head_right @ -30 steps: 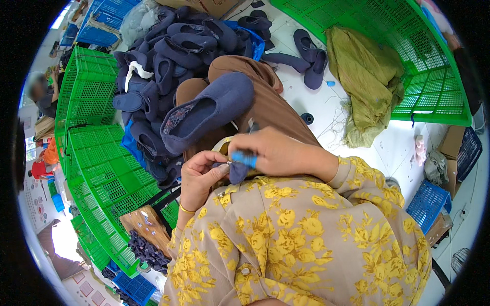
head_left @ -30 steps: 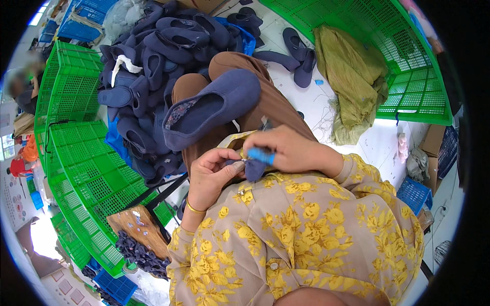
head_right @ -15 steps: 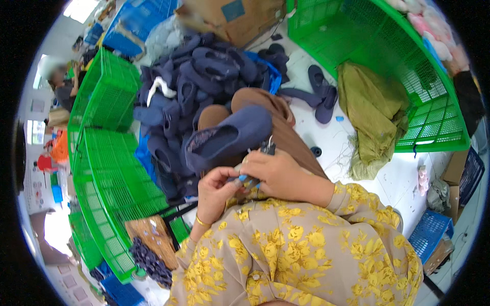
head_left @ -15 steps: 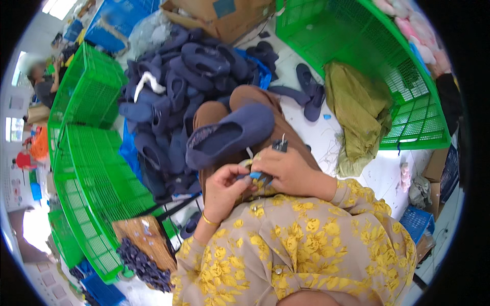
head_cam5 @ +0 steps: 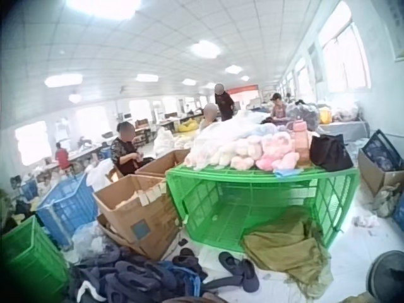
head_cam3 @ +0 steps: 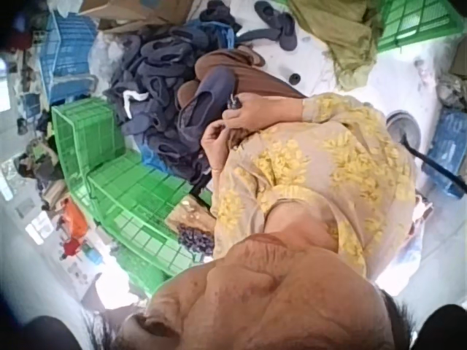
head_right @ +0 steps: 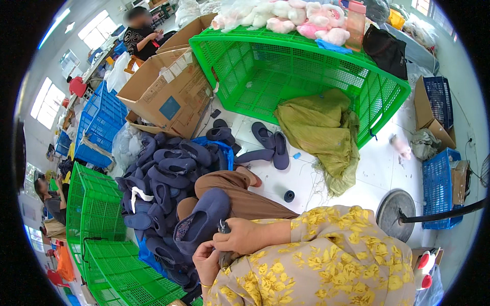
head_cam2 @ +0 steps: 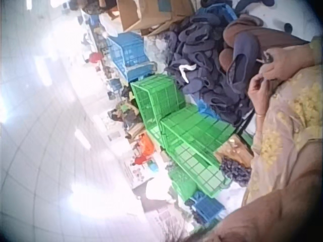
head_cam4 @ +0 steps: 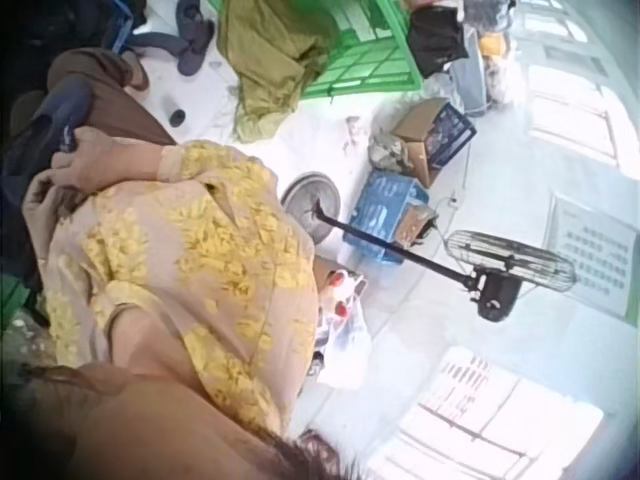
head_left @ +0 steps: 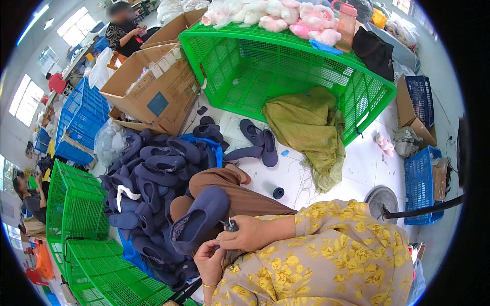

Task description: The person sits on the floor and uses a blue-handled tool to stitch or trim the edges of dark blue slipper uppers. They handle each slipper one at a time, pulling threads and adjusting the material while surrounded by green crates filled with similar slippers.

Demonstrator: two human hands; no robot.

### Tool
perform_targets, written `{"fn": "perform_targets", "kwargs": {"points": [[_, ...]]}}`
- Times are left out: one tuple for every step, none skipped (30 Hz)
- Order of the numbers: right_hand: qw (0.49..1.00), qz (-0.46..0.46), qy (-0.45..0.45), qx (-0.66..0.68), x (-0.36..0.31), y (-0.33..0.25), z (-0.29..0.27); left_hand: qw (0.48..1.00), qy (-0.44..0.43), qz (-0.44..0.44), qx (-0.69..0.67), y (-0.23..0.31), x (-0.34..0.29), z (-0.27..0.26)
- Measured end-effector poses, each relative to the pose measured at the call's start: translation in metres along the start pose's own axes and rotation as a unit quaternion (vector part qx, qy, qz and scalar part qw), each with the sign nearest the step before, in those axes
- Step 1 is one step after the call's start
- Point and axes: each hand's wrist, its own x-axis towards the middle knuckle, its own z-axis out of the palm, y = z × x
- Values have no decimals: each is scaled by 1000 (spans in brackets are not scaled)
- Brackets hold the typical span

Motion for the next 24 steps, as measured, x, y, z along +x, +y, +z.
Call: {"fn": "perform_targets", "kwargs": {"points": [[1000,-11,-2,-21,0,-4,4,1000,1,-10,18,0,-3,-1],[999,-14,6,-38,0,-5,5,1000,-1,-13,22,0,-3,-1],[998,-18,14,-55,0,-3,4,1000,-3,-15,25,0,0,2],[997,-9,15,-74,-2,-3,5,999,1,-24,28,1,-2,2],[996,-2,16,-93,-3,-4,6,999,-5,-14,38,4,-2,4],[996,11,51,-76,-2,-5,4,999,-7,-5,50,1,-2,3],[998,39,50,-29,-1,-4,1,999,0,-5,52,-3,-2,1],[996,68,47,13,0,-3,-1,999,3,-3,53,-4,-3,0],[995,77,47,34,1,-1,-3,1000,1,-15,24,1,-5,1],[994,87,44,54,2,0,-6,1000,0,-26,-8,6,-6,5],[992,109,13,64,1,-2,-10,999,7,-36,-26,4,-5,5],[991,103,22,81,1,-2,-10,999,-7,-36,-38,4,-5,3],[988,104,28,111,3,-2,-12,998,-11,-39,-54,5,-5,2],[984,107,36,141,4,-2,-13,997,-16,-41,-69,6,-6,2],[968,146,35,199,3,-1,-10,997,-14,-33,-71,6,-7,3],[949,176,47,256,6,-3,-12,997,-13,-39,-67,8,-7,4],[951,175,44,253,4,-1,-9,997,-13,-34,-68,8,-6,5],[952,174,41,248,2,1,-6,997,-14,-29,-68,7,-7,5],[967,156,25,201,3,0,-8,997,-12,-27,-64,8,-7,6],[979,138,10,152,6,-1,-11,998,-11,-26,-60,10,-8,6],[988,119,-5,102,7,-2,-12,998,-10,-24,-56,10,-8,6],[993,89,-32,73,6,-1,-10,999,-8,-26,-39,8,-7,5],[996,59,-57,44,5,1,-8,999,-8,-27,-21,4,-5,4],[997,47,-45,36,5,-1,-7,1000,-7,-28,-3,1,-3,4]]}}
